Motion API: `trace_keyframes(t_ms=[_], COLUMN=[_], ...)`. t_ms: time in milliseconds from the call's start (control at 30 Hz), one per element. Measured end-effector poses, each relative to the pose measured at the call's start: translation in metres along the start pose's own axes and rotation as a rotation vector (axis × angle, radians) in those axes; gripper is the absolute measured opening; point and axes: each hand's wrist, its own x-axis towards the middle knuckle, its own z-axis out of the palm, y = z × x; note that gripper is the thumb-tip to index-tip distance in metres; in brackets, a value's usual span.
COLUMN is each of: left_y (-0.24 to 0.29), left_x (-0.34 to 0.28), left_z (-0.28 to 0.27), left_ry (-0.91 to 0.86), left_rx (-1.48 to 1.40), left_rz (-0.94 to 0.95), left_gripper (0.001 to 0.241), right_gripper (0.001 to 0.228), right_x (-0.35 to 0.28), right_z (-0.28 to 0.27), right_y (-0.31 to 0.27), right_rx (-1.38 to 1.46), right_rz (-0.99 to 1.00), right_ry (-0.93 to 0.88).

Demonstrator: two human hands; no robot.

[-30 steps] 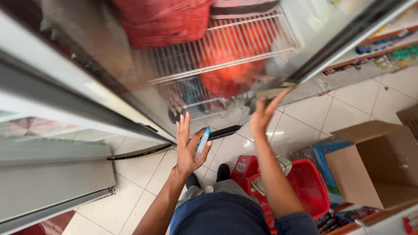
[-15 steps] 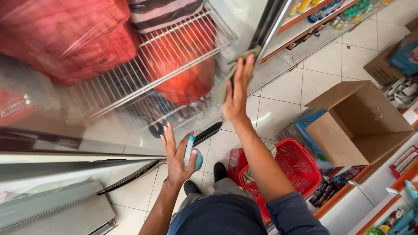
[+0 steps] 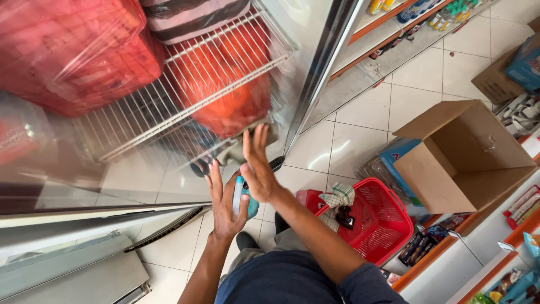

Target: The person cleans the glass doors of refrigerated display cases using a spray bottle and a cloth.

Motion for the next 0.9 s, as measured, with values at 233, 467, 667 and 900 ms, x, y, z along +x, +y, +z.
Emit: trace_keyframes(t_ms=[233,467,667,900], left_y=[-0.002,-0.011,-0.013,-0.031], left_x=[-0.005,-0.018,-0.043,-0.091], left_z=[-0.002,-0.018,-0.045,-0.095], left_ry=[0.011,0.051,0.143,0.503], left_rx=[-0.011,0.041,0.057,-0.115], left_rz=[-0.051,-0.105,-0.183,-0.256], left_gripper=[0.052,0.051,0.051,0.044], right_gripper=[0.061,0.083,0.085,0.081], right_x=[0.037,0.008,-0.005,-0.003], right_z=[-0.042,-0.008,0.060,0.133], right_y=[0.075,0.065,-0.020,-0.074], right_rx=[-0.138,0.074,0.133,-0.127], right_rz=[-0.069,0.250,0.062,-0.196], right_ry=[0.294,0.315,0.010,-0.270])
